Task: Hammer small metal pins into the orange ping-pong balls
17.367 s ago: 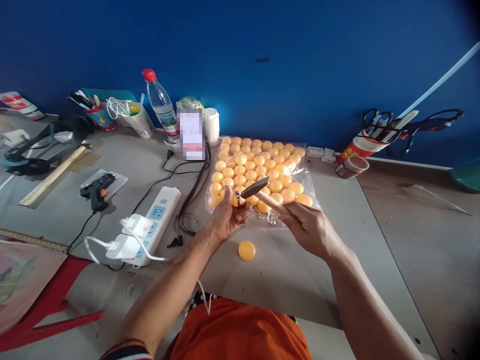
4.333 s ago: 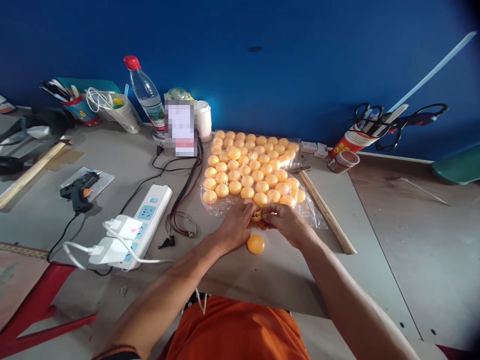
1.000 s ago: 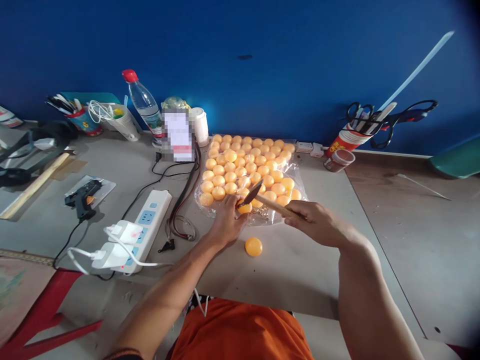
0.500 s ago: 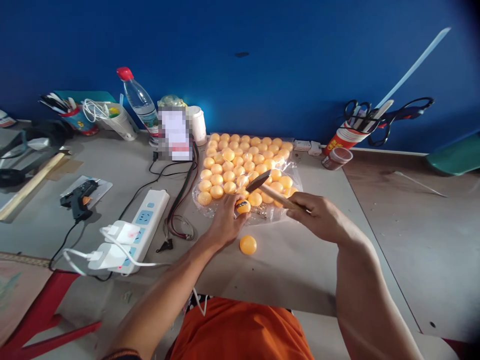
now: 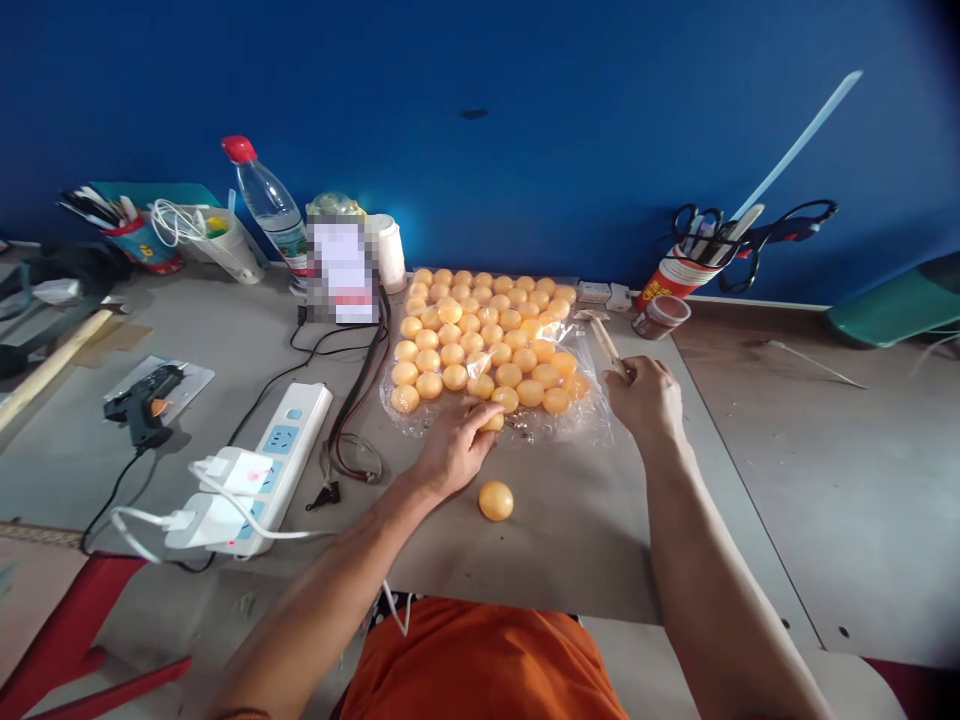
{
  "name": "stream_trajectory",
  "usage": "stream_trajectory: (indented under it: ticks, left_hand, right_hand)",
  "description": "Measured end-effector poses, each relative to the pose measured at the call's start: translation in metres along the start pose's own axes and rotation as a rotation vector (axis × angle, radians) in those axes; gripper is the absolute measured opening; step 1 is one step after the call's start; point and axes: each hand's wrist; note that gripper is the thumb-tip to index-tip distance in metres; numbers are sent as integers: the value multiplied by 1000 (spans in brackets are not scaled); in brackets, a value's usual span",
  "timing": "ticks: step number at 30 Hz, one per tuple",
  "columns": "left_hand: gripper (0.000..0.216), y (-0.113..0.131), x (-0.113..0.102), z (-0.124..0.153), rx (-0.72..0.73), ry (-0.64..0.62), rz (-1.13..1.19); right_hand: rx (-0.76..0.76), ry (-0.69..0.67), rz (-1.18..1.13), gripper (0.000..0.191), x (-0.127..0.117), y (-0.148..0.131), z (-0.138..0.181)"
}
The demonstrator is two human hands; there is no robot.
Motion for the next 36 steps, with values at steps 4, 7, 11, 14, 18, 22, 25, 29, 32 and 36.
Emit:
stream_trajectory:
  ticks: [4,7,11,14,18,22,25,29,32,36]
  left_hand:
    - [36,2,0,1,-6,4,12]
    - [36,5,-1,0,-22,13,25]
    - [30,5,-2,-1,-12,15,35]
    - [28,5,-2,0,6,-5,34]
    - [26,5,-3,-1,3,-47,14]
    - [25,4,-4,-2,-21,-72,15]
    - [23,4,-5,-2,-55,-83,-3]
    - [21,6,-7,-3,-55,-87,-15]
    - [20,7,-7,-3,-47,-94,-19]
    - [20,6,-6,-4,-34,-97,-19]
  right_hand:
    - [41,-48,68,33,6,3,-1]
    - [65,-112,127,36,8,1,0]
    - [61,-170,158,38,11,0,1]
    - [47,-114,126,39,7,-2,2]
    - [-36,-24,-172,34,-11,-15,13]
    - [-393,-434,-421,24,-27,-39,36]
    - [-618,-667,-338,22,-28,-54,51]
    - [-681,-665,-138,25,-21,-61,58]
    - [-667,-646,1,23,-19,-59,57]
    - [-636,-630,110,21,-20,-57,57]
Point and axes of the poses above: each hand's wrist, its own z-axis away from the middle knuckle, its own x-axis out of the palm, y = z × x
